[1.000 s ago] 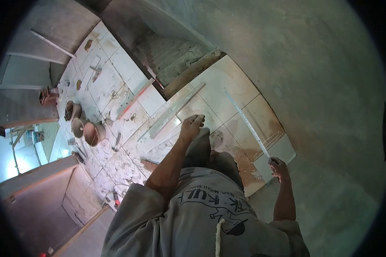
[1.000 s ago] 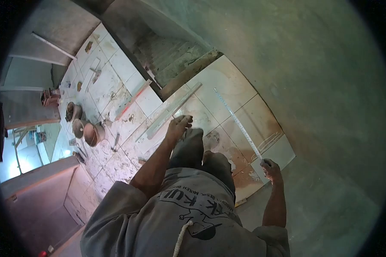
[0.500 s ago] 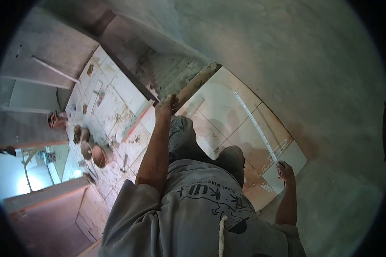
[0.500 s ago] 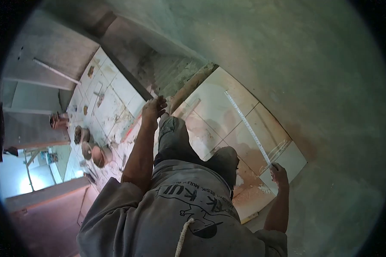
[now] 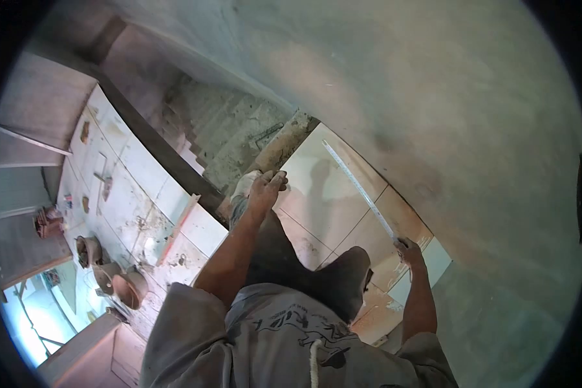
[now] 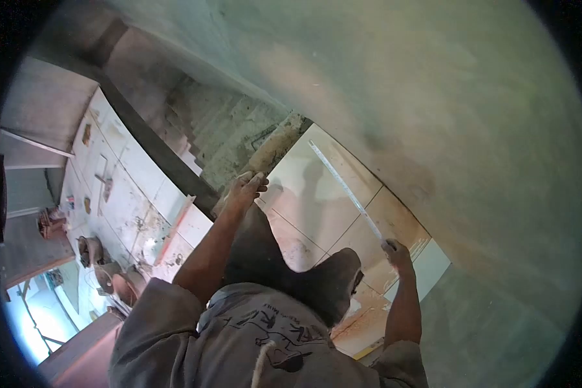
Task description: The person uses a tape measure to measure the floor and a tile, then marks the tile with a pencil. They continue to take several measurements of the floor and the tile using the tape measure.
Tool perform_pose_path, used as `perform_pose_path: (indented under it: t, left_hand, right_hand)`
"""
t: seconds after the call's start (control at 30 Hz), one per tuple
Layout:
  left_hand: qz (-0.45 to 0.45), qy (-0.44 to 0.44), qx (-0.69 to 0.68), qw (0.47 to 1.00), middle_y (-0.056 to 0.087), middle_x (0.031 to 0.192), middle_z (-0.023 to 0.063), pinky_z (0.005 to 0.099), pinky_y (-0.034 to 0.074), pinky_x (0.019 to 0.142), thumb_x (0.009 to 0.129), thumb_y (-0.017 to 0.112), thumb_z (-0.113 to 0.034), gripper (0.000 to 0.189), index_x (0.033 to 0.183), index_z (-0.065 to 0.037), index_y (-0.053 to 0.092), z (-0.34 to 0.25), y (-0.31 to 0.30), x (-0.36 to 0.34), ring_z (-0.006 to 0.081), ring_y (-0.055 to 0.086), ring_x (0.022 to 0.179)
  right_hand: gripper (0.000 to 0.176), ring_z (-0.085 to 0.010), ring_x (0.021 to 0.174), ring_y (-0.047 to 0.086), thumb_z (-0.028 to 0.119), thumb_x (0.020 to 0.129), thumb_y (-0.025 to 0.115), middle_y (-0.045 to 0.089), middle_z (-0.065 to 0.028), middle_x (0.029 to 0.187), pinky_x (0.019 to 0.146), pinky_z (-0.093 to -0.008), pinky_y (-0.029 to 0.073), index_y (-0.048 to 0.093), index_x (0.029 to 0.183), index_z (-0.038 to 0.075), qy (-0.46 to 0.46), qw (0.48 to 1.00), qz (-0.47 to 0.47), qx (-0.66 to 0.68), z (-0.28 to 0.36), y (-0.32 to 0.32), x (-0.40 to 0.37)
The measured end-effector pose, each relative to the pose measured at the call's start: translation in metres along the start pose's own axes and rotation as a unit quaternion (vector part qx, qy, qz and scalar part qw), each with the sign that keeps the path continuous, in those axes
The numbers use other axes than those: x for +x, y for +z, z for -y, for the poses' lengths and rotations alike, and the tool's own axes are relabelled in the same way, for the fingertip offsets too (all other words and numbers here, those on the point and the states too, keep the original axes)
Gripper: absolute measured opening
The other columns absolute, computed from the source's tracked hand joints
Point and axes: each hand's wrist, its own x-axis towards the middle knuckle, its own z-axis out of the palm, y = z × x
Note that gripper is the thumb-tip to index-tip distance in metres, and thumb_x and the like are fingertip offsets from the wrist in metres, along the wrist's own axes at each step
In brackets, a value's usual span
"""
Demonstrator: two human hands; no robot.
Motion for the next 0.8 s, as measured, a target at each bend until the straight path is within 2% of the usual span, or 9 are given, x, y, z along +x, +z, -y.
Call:
perform_pose_path:
  t: [0.1,0.2,0.33,0.4,0.43,0.5,0.57,0.67,0.8]
  left_hand:
    - [0.016,0.008,0.054,0.998,0.065,0.084,0.007,0.0295,0.047,0.071,0.088,0.051,-0.036,0.038,0.094,0.0,0.062,0.021,-0.012,0.061,0.0147,0.061,0.076]
    - [0.012,0.049,0.142,0.989,0.064,0.082,0.0084,0.0301,0.046,0.07,0.087,0.051,-0.037,0.038,0.094,-0.001,0.062,0.049,-0.013,0.112,0.016,0.061,0.076]
    - [-0.01,0.073,0.04,0.996,0.064,0.08,0.0108,0.0317,0.046,0.071,0.087,0.052,-0.036,0.036,0.097,-0.003,0.063,0.12,0.007,0.158,0.0193,0.061,0.076]
    - [0.018,0.086,0.099,0.991,0.064,0.084,0.0151,0.0345,0.047,0.074,0.086,0.053,-0.036,0.035,0.099,-0.004,0.063,0.159,0.021,0.166,0.0256,0.063,0.08]
    - [0.015,0.084,0.097,0.992,0.064,0.084,0.0151,0.0345,0.047,0.074,0.086,0.053,-0.036,0.035,0.099,-0.004,0.063,0.167,0.026,0.167,0.0256,0.063,0.08]
    - [0.074,0.104,0.241,0.962,0.064,0.091,0.0129,0.0318,0.047,0.077,0.088,0.053,-0.036,0.043,0.109,0.001,0.059,0.176,0.034,0.165,0.0191,0.061,0.084]
    - [0.08,0.144,0.242,0.956,0.063,0.1,0.0169,0.0334,0.046,0.081,0.088,0.054,-0.036,0.044,0.113,0.001,0.056,0.167,0.043,0.161,0.0233,0.062,0.09]
    - [0.059,0.136,0.199,0.969,0.062,0.101,0.019,0.036,0.047,0.082,0.087,0.055,-0.034,0.041,0.111,0.0,0.057,0.155,0.048,0.148,0.0282,0.062,0.093]
    - [0.037,0.179,0.328,0.927,0.06,0.102,0.0202,0.0394,0.046,0.083,0.087,0.055,-0.032,0.038,0.11,-0.001,0.057,0.176,0.06,0.135,0.0334,0.059,0.094]
  right_hand:
    - [0.024,-0.0054,0.048,0.041,0.023,0.083,0.062,0.048,0.0032,0.06,0.042,-0.0229,0.033,0.061,0.096,0.003,-0.069,0.992,-0.032,-0.1,0.006,0.032,0.097]
    - [0.028,-0.0101,0.056,0.049,0.029,0.082,0.062,0.054,0.0006,0.064,0.05,-0.0273,0.039,0.063,0.095,0.004,-0.002,0.998,0.019,-0.063,0.048,0.062,0.172]
    - [0.03,-0.014,0.063,0.053,0.03,0.083,0.061,0.056,-0.0037,0.067,0.058,-0.0302,0.042,0.063,0.096,0.003,-0.08,0.986,0.0,-0.148,0.024,0.096,0.311]
    - [0.03,-0.0171,0.068,0.054,0.031,0.083,0.061,0.058,-0.0067,0.07,0.064,-0.0321,0.043,0.062,0.097,0.004,-0.128,0.968,-0.037,-0.212,0.023,0.11,0.354]
    - [0.03,-0.0171,0.068,0.054,0.031,0.083,0.061,0.058,-0.0067,0.07,0.064,-0.0321,0.043,0.062,0.097,0.004,-0.129,0.967,-0.035,-0.215,0.021,0.115,0.373]
    - [0.031,-0.0181,0.068,0.055,0.032,0.082,0.062,0.058,-0.0091,0.072,0.065,-0.0318,0.043,0.062,0.097,0.005,-0.159,0.962,-0.061,-0.214,0.015,0.124,0.407]
    - [0.033,-0.0196,0.07,0.055,0.034,0.083,0.061,0.061,-0.0109,0.076,0.068,-0.0322,0.044,0.062,0.098,0.005,-0.196,0.951,-0.065,-0.231,0.007,0.126,0.437]
    - [0.036,-0.0225,0.075,0.058,0.036,0.083,0.06,0.063,-0.0131,0.081,0.071,-0.0338,0.045,0.062,0.101,0.005,-0.143,0.968,-0.033,-0.204,-0.001,0.128,0.468]
    - [0.037,-0.0238,0.077,0.058,0.036,0.083,0.06,0.063,-0.0139,0.084,0.073,-0.0343,0.045,0.061,0.103,0.005,-0.151,0.964,-0.049,-0.214,-0.016,0.124,0.496]
